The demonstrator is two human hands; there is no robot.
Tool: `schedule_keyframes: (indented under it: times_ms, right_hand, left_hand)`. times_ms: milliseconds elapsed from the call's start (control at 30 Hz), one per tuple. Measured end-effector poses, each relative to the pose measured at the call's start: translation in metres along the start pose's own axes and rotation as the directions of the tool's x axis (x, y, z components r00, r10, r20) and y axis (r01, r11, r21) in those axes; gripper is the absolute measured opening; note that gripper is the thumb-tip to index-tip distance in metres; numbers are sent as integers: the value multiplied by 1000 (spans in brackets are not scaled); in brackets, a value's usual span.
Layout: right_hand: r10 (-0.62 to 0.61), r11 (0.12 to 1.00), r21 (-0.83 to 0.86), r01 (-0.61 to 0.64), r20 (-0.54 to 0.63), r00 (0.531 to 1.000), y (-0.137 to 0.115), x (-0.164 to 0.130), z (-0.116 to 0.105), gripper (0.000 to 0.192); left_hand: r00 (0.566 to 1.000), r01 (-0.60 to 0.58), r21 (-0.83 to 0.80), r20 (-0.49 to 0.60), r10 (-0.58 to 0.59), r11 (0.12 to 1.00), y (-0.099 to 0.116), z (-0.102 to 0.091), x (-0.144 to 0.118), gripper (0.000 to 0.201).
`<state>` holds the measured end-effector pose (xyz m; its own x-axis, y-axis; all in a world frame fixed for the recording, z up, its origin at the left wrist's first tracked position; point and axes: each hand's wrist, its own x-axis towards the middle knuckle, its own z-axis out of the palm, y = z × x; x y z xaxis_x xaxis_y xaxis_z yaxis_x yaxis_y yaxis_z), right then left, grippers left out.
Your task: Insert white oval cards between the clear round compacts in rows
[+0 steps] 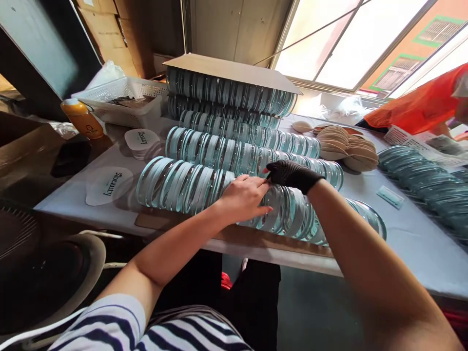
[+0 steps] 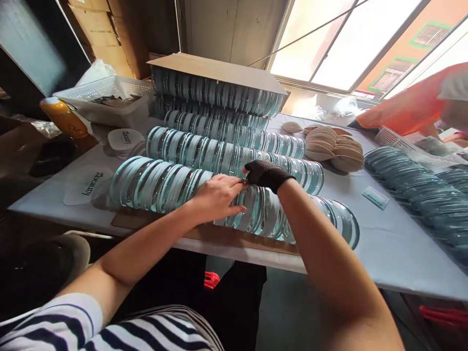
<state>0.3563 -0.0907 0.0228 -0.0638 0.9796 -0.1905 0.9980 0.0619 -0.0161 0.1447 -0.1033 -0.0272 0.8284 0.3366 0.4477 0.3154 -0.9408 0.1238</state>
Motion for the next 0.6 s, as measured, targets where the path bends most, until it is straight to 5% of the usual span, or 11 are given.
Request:
schedule_keyframes:
  times_ms: [200,367,500,600]
  right_hand:
    - [-248,967,111,230,190,950,12,23,1,24]
    - [-232,971,0,238,218,948,6,24,4,18]
    - [-214,974,-61,216,45,976,-1,12,-4,18]
    - [-206,971,90,222,-159,966,-8,-28,0,20]
  left_hand:
    - [999,-20,-2,-27,20,1000,-5,3,-4,58]
    - [1000,-4,17,-3,4,1000,-5,2,-3,55]
    - [1000,9,16,10,-9,1000,-5,2,-3,54]
    - [1000,23,10,19,-23,1000,-4,1,-2,54]
